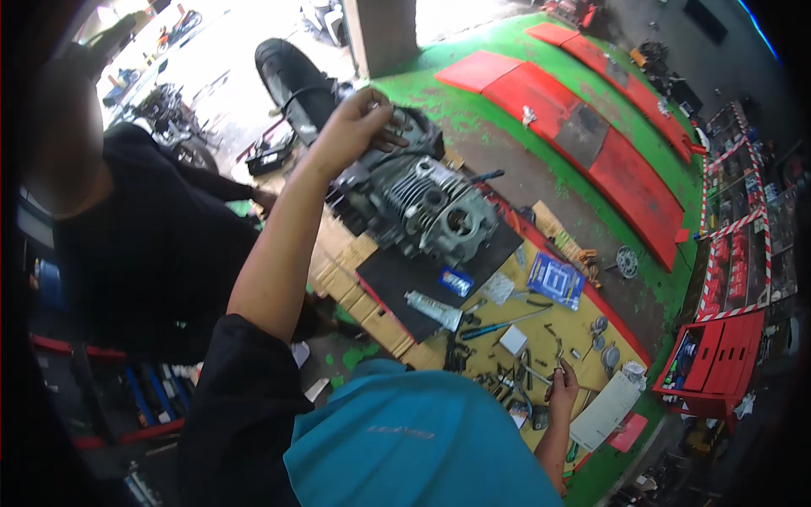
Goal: The person assembles a motorcycle engine on a workbench, inserting a piston into the cylinder and securing it with a wrist pin. They then handle small components, wiping them with a cloth, while another person assists by holding the engine block.
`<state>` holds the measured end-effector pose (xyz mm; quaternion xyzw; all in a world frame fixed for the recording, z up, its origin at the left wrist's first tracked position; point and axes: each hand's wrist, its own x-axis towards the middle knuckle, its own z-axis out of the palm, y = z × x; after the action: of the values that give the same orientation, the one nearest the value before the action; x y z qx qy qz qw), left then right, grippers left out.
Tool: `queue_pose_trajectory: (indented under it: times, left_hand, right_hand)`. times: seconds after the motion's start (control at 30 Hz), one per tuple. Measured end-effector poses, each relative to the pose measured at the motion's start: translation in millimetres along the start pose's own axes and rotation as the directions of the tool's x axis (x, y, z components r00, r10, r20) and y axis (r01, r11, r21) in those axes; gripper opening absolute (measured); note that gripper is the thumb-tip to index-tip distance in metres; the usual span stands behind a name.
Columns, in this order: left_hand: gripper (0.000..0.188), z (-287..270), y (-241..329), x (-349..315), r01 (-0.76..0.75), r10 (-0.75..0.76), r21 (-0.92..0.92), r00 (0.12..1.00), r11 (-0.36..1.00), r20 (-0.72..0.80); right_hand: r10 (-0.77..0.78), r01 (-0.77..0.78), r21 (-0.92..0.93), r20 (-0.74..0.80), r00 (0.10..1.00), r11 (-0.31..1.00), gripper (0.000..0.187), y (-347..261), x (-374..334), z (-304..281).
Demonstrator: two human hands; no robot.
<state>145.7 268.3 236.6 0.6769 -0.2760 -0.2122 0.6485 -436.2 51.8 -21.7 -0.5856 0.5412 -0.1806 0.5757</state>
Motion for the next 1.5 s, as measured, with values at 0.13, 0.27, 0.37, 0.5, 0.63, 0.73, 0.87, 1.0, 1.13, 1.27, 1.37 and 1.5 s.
queue_pose_trajectory:
  times: [0.13,0.27,0.37,0.5,0.63,0.73,0.87,1.0,1.13,1.27,1.37,1.5]
  left_hand:
    - [0.02,-23,36,-72,-0.135,0.135,-0.009,0.991,0.991,-0.019]
    - [0.021,-67,52,-138,-0.118,0.124,0.049,0.978,0.992,-0.167]
    - [0.014,-74,46,-170,-0.128,0.151,0.1,0.951,0.987,-0.27]
    - [0.015,-66,24,-190,-0.053,0.118,0.261,0.964,0.964,-0.24]
    - [0.021,-23,8,-210,0.263,-0.252,0.294,0.965,0.919,-0.077]
    - [0.027,14,-23,-239,0.425,-0.577,0.515,0.797,0.745,0.177]
    - [0.041,44,-109,-270,0.14,-0.601,0.724,0.673,0.675,0.431]
    - [0.038,77,-104,-271,0.136,-0.541,0.68,0.725,0.72,0.427]
    - [0.041,104,-75,-254,0.188,-0.511,0.636,0.775,0.748,0.371]
    - [0.025,155,-44,-237,0.243,-0.341,0.319,0.891,0.916,0.301]
    - [0.017,188,-10,-223,0.265,-0.341,0.257,0.883,0.929,0.322]
    - [0.016,191,-12,-234,0.217,-0.265,0.171,0.9,0.961,0.347]
  right_hand:
    - [-0.152,0.123,-0.113,-0.299,0.942,0.986,0.048,138,-2,-34]
    - [-0.109,-0.001,-0.307,-0.343,0.933,0.952,0.061,169,-23,-35]
    - [-0.112,-0.104,-0.53,-0.359,0.927,0.841,0.062,150,-38,-39]
    - [-0.29,-0.054,-0.58,-0.483,0.826,0.812,0.049,149,-26,-49]
    - [-0.383,0.132,-0.477,-0.481,0.788,0.869,0.033,172,-8,-80]
    - [-0.335,0.019,-0.528,-0.51,0.792,0.849,0.028,147,-5,-84]
    - [-0.324,-0.163,-0.667,-0.543,0.775,0.727,0.028,165,-16,-89]
    - [-0.389,-0.107,-0.688,-0.523,0.758,0.718,0.034,136,-20,-66]
    - [-0.44,0.347,-0.321,-0.287,0.851,0.881,0.046,59,-17,-13]
    - [-0.523,0.504,0.142,0.202,0.828,0.852,0.053,-120,-68,69]
    - [-0.694,0.62,0.312,0.319,0.645,0.72,0.043,-194,-83,101]
    - [-0.632,0.636,0.149,0.414,0.655,0.757,0.015,-210,-89,115]
